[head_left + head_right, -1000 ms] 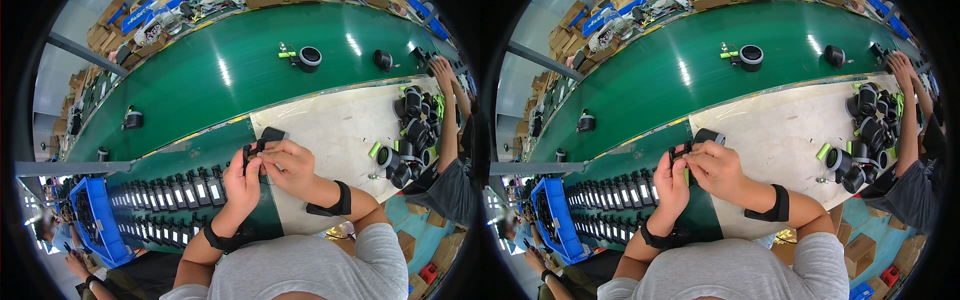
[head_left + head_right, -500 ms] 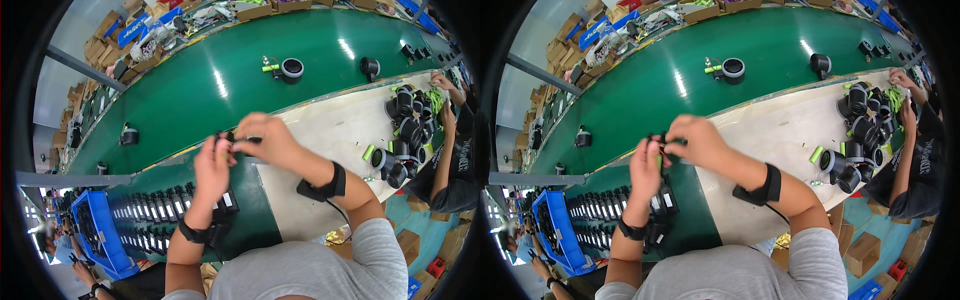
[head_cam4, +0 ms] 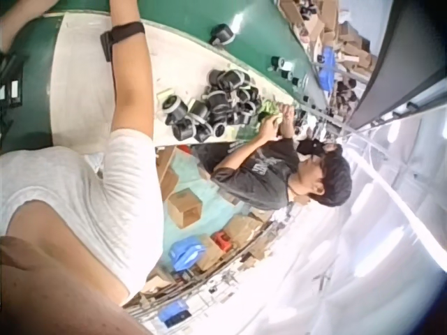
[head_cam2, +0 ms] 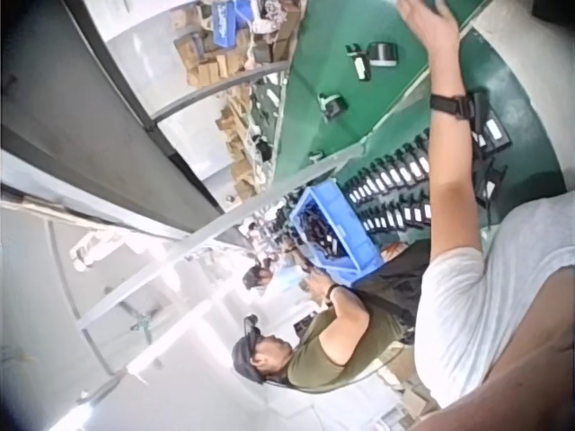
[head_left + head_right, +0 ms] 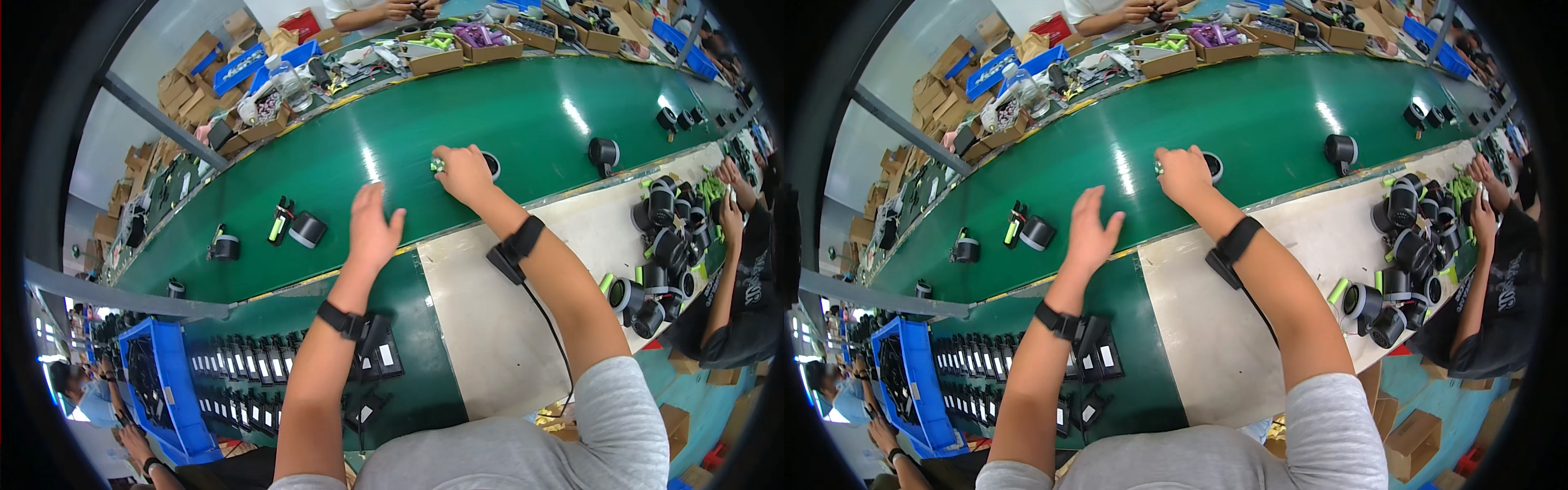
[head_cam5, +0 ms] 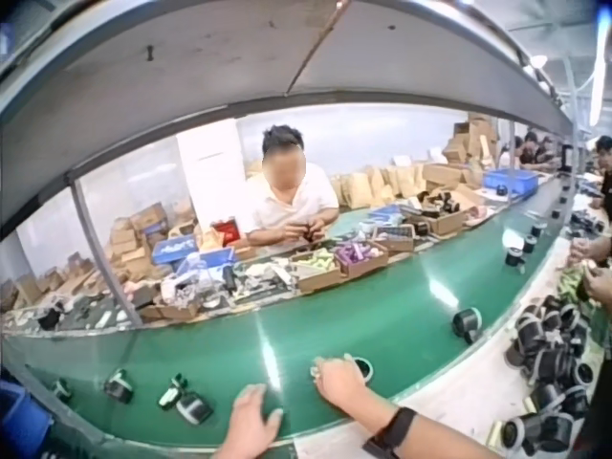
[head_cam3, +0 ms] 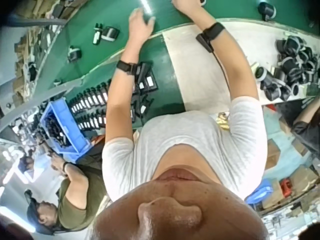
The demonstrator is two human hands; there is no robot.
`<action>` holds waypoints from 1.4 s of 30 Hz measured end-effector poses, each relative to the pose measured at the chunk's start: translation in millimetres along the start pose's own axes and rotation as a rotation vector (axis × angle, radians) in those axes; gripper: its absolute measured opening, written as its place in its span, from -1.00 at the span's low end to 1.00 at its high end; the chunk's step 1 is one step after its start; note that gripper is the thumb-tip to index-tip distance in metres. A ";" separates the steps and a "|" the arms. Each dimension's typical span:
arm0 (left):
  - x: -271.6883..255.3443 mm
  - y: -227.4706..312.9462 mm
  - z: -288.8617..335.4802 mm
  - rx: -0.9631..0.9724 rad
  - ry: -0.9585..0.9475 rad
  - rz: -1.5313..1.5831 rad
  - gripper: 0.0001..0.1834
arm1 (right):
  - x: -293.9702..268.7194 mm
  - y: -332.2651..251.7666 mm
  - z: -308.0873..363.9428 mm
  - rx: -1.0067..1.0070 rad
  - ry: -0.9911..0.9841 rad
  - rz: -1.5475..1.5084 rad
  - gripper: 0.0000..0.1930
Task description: Assembling small mechanical and electronic components on a factory assembly line.
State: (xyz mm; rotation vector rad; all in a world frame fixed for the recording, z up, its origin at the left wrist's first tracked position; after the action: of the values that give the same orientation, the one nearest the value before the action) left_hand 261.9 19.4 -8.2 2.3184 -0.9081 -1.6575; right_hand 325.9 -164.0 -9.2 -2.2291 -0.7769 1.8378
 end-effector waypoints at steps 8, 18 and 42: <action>36.4 42.2 -13.1 -0.052 -0.290 0.295 -0.56 | -35.4 -38.1 68.2 0.039 -0.201 -0.835 -0.77; -58.4 83.5 102.7 -0.327 -0.679 0.631 -0.80 | -62.7 -84.1 155.3 -0.235 -0.006 -0.407 -0.85; -79.4 44.6 182.6 -0.473 -0.239 -0.019 -0.42 | -2.4 -135.6 189.9 -0.440 -0.003 -0.453 -0.80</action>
State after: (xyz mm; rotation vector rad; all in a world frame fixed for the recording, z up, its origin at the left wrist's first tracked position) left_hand 64.1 67.1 7.1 1.8489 -0.4573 -1.9332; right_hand 105.6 -88.3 5.8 -2.0264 -1.6611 1.5580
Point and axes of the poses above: each hand's wrist, its own z-axis away from the middle knuckle, its own x-axis out of the palm, y = z × x, the point moved 6 cm from there along -z, towards the middle knuckle, and after that the axes turned 1 degree about -z, right-handed, at the moved point
